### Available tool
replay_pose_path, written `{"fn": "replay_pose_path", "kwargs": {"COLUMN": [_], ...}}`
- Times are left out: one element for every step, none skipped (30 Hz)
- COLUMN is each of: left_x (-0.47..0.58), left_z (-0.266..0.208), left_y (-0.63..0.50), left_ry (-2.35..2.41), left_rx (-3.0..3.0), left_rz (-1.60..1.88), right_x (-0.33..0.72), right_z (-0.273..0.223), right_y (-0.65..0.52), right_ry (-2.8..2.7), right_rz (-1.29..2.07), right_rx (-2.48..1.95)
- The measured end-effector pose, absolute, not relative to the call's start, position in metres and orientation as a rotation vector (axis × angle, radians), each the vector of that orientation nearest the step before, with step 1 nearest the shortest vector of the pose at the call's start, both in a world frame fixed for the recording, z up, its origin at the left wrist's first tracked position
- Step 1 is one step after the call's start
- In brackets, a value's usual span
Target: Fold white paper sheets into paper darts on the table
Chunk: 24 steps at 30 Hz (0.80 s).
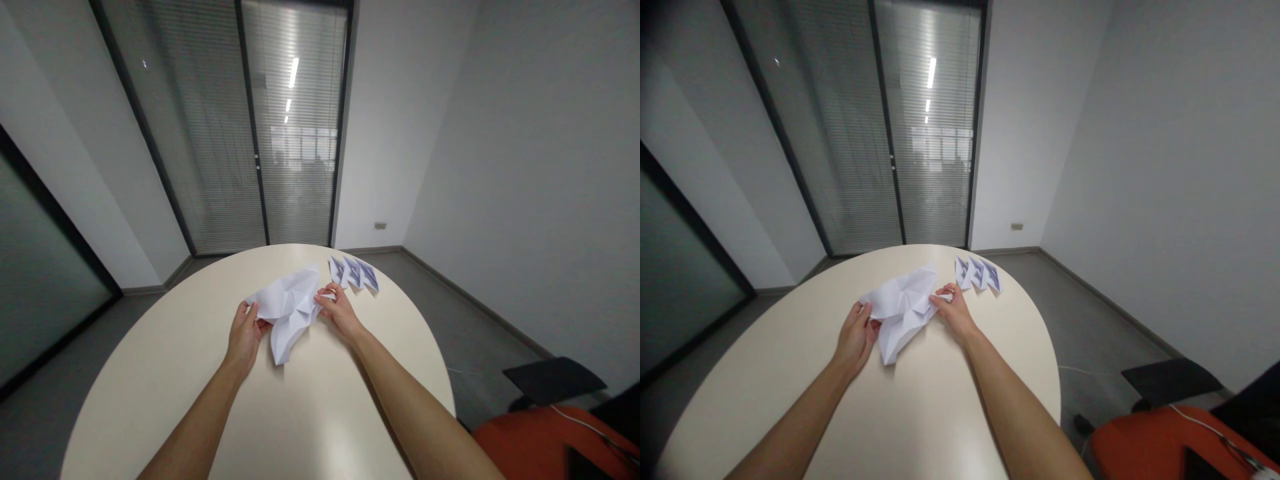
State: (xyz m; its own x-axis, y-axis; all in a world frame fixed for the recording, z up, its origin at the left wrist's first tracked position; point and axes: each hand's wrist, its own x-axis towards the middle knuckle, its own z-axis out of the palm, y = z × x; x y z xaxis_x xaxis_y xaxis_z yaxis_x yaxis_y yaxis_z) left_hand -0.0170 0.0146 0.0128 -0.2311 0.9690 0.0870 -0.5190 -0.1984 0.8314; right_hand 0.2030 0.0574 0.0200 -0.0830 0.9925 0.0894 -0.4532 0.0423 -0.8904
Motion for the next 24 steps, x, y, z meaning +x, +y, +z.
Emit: {"fn": "replay_pose_path", "kwargs": {"left_x": [-0.016,-0.016,-0.016,-0.015,-0.016,-0.016,-0.017,-0.018,-0.02,-0.021,-0.022,-0.023,-0.024,-0.025,-0.025,-0.026,-0.026,-0.026,-0.026,-0.026,-0.026,-0.026,-0.026,-0.026], "left_z": [0.012,0.012,0.012,0.012,0.012,0.012,0.012,0.011,0.011,0.01,0.01,0.009,0.008,0.008,0.007,0.007,0.007,0.008,0.009,0.01,0.011,0.012,0.014,0.016], "left_y": [0.015,0.015,0.015,0.016,0.016,0.016,0.015,0.015,0.015,0.015,0.015,0.015,0.015,0.016,0.016,0.016,0.017,0.016,0.016,0.015,0.014,0.013,0.012,0.011], "left_ry": [0.828,0.828,0.833,0.847,0.868,0.893,0.911,0.918,0.912,0.899,0.883,0.872,0.87,0.874,0.877,0.878,0.877,0.872,0.866,0.861,0.861,0.862,0.863,0.87], "left_rx": [0.765,0.749,0.724,0.69,0.648,0.601,0.554,0.513,0.48,0.455,0.437,0.422,0.407,0.391,0.375,0.361,0.352,0.348,0.35,0.354,0.359,0.366,0.372,0.372], "left_rz": [1.684,1.696,1.715,1.737,1.757,1.77,1.773,1.763,1.746,1.723,1.698,1.675,1.658,1.65,1.649,1.653,1.662,1.671,1.679,1.684,1.685,1.679,1.664,1.644], "right_x": [0.203,0.203,0.204,0.205,0.205,0.206,0.207,0.209,0.21,0.21,0.211,0.212,0.212,0.211,0.211,0.21,0.208,0.207,0.206,0.205,0.204,0.204,0.203,0.203], "right_z": [0.019,0.018,0.017,0.016,0.016,0.016,0.017,0.018,0.02,0.022,0.025,0.027,0.03,0.031,0.032,0.033,0.033,0.033,0.032,0.031,0.031,0.031,0.031,0.032], "right_y": [0.058,0.058,0.058,0.057,0.056,0.055,0.054,0.052,0.051,0.049,0.047,0.045,0.044,0.043,0.043,0.043,0.044,0.045,0.046,0.047,0.047,0.047,0.047,0.046], "right_ry": [-0.966,-0.978,-0.994,-1.015,-1.038,-1.061,-1.08,-1.095,-1.104,-1.105,-1.1,-1.089,-1.078,-1.068,-1.06,-1.055,-1.053,-1.051,-1.05,-1.05,-1.053,-1.06,-1.071,-1.088], "right_rz": [1.408,1.403,1.407,1.42,1.441,1.466,1.493,1.519,1.543,1.57,1.598,1.625,1.644,1.655,1.657,1.65,1.638,1.621,1.603,1.587,1.575,1.564,1.555,1.548], "right_rx": [-0.765,-0.766,-0.76,-0.744,-0.719,-0.69,-0.664,-0.643,-0.626,-0.615,-0.6,-0.584,-0.572,-0.565,-0.564,-0.569,-0.574,-0.576,-0.577,-0.581,-0.592,-0.61,-0.631,-0.654]}}
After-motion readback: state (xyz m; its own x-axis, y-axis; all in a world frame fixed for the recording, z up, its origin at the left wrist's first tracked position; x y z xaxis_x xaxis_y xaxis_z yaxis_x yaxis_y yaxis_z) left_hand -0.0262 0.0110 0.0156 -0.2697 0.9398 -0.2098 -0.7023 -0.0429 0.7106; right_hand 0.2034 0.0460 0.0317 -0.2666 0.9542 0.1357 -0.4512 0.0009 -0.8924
